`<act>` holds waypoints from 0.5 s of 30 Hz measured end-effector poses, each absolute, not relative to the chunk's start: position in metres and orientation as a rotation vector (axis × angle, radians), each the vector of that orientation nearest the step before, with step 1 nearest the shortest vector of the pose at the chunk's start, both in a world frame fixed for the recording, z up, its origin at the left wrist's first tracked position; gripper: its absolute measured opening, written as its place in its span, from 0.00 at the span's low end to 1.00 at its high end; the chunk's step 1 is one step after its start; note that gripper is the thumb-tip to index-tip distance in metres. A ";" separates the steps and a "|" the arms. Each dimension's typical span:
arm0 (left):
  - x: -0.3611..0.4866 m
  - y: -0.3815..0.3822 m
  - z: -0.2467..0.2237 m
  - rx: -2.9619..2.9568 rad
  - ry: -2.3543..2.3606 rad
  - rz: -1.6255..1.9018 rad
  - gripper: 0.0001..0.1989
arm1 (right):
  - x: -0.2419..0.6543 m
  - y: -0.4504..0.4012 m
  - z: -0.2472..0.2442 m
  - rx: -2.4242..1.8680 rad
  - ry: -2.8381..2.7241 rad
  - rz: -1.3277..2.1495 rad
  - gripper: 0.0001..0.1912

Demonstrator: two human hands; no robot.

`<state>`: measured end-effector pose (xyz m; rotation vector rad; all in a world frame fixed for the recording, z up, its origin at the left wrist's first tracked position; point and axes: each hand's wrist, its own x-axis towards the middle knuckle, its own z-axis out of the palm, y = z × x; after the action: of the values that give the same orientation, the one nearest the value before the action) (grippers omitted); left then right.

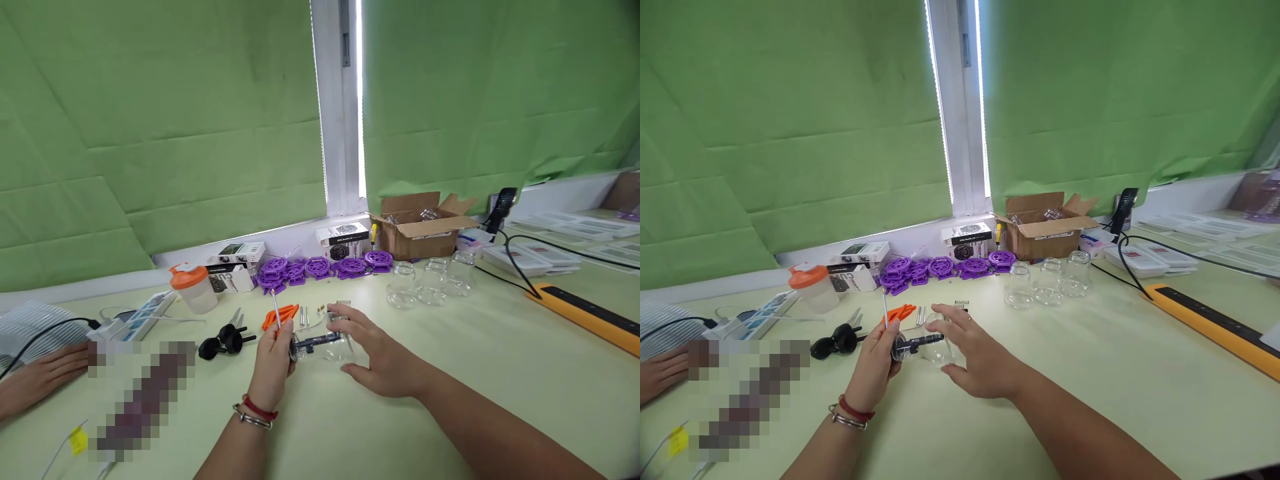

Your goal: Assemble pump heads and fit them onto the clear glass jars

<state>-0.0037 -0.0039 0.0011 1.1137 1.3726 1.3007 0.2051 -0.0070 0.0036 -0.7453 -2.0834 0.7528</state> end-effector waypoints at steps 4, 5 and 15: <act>-0.007 -0.004 0.000 1.175 1.359 1.367 0.19 | 0.201 -0.006 -0.004 -0.882 -1.876 1.056 0.36; -0.008 -0.004 -0.001 1.222 1.364 1.386 0.18 | 0.200 -0.005 -0.006 -0.944 -1.826 1.204 0.32; -0.013 0.000 0.004 0.987 1.245 1.090 0.19 | 0.206 -0.006 0.008 -0.511 -2.368 -0.137 0.22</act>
<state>-0.0128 0.0002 0.0043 0.9874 1.2446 1.0898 0.2057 -0.0056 0.0085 -0.5112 -2.3676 -0.1370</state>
